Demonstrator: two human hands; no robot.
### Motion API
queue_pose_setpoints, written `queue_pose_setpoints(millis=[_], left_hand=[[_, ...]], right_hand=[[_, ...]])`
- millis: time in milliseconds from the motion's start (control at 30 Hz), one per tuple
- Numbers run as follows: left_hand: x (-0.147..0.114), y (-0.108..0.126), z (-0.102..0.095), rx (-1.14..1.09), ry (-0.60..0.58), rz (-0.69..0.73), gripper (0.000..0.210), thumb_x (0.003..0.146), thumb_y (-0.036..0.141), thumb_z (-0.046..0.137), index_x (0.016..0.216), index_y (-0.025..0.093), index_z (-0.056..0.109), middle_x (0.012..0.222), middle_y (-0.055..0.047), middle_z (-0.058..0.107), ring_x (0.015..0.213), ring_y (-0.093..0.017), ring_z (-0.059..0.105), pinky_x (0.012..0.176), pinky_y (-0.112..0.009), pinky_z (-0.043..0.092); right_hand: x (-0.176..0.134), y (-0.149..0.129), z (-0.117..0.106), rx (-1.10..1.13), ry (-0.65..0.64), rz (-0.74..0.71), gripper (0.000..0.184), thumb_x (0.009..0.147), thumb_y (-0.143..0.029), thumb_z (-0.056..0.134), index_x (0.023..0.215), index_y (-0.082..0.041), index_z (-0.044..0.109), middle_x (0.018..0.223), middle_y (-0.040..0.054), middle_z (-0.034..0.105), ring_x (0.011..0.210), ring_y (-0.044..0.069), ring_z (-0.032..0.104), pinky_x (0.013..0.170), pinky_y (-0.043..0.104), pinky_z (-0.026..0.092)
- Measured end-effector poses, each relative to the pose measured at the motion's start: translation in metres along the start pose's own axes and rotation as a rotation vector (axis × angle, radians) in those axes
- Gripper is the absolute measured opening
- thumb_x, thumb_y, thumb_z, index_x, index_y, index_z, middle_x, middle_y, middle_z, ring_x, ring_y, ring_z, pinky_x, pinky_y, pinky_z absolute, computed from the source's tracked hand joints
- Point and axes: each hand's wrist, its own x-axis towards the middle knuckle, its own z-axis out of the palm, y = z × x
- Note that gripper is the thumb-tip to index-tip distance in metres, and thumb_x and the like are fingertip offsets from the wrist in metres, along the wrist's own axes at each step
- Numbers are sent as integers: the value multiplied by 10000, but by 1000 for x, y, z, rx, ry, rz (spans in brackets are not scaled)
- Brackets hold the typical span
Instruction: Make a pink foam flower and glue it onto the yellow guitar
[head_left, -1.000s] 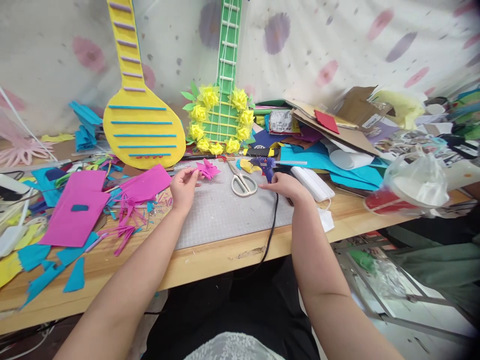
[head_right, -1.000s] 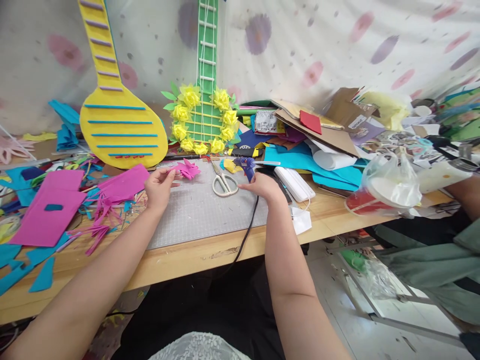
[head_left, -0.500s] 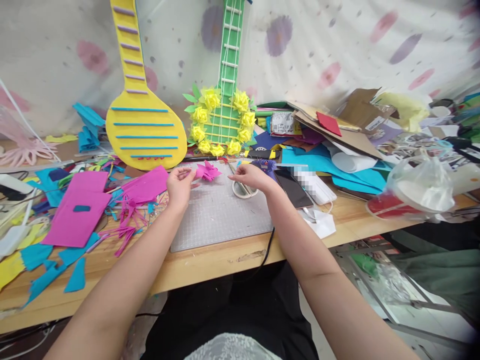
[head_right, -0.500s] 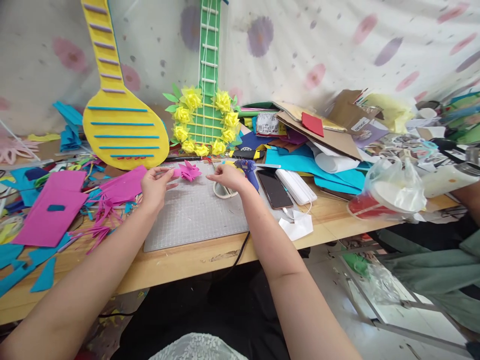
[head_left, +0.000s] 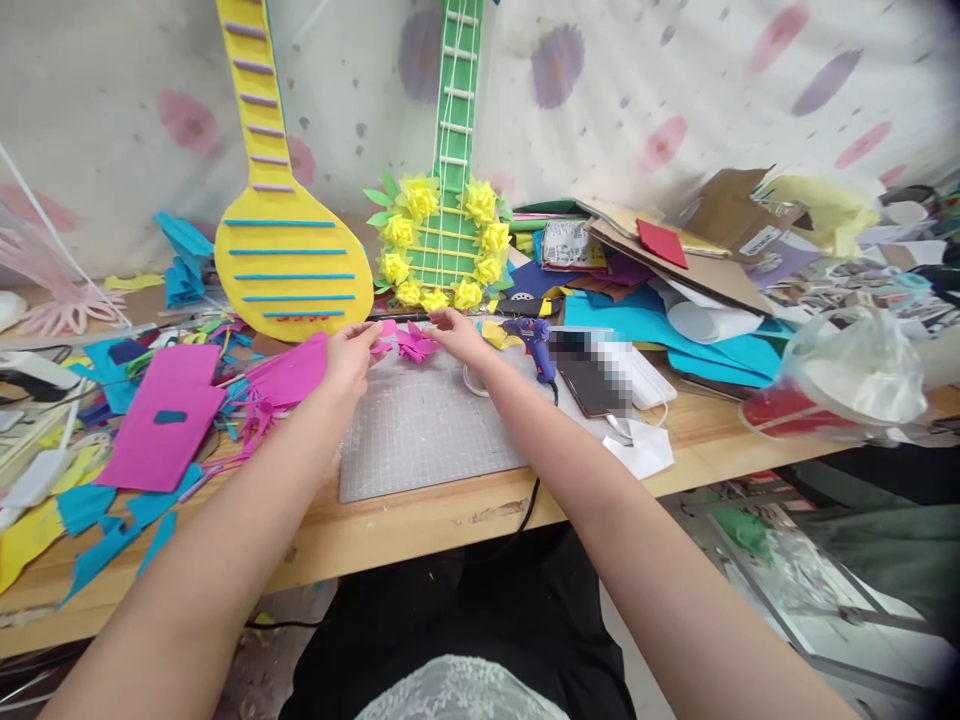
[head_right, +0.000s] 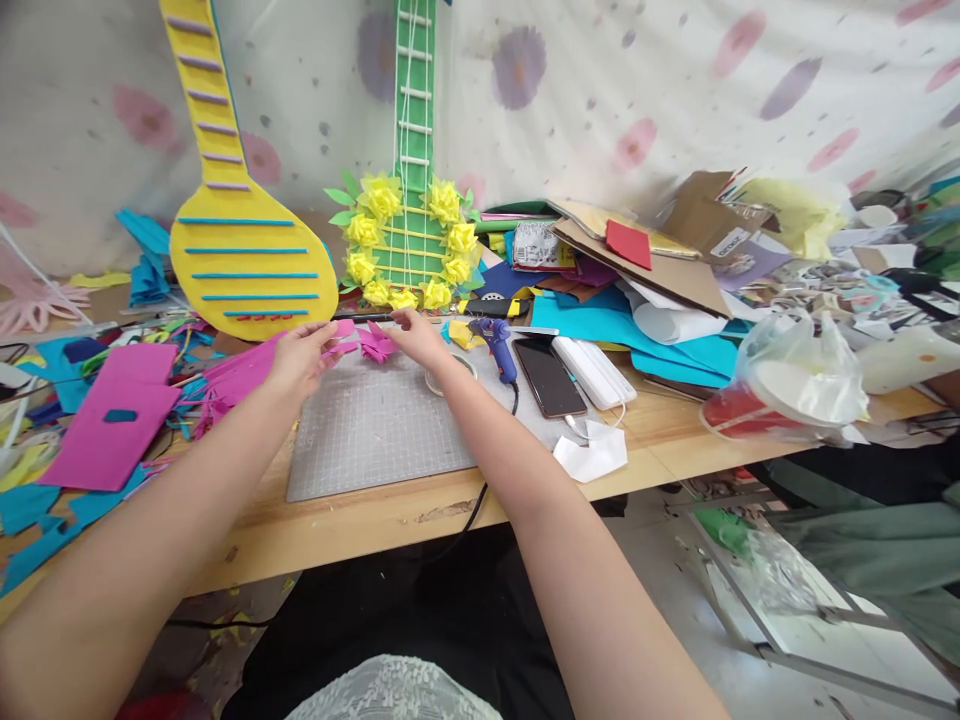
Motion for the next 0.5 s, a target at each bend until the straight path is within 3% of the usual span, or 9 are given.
queue_pose_setpoints(millis=[267, 500], left_hand=[[2, -5, -7, -103, -54, -58, 146, 716, 56, 649, 660, 134, 538, 540, 33, 561, 483, -56, 550, 525, -191, 533], [8, -3, -8, 18, -99, -129, 112, 678, 79, 687, 658, 128, 588, 507, 43, 545, 391, -34, 467, 420, -158, 455]], right_hand=[[-20, 8, 19, -49, 64, 111, 266, 754, -309, 593, 975, -185, 510, 918, 31, 636, 792, 138, 616, 766, 330, 514], [-32, 4, 16, -75, 65, 174, 304, 736, -383, 608, 946, -202, 485, 838, 5, 627, 725, 139, 613, 691, 321, 513]])
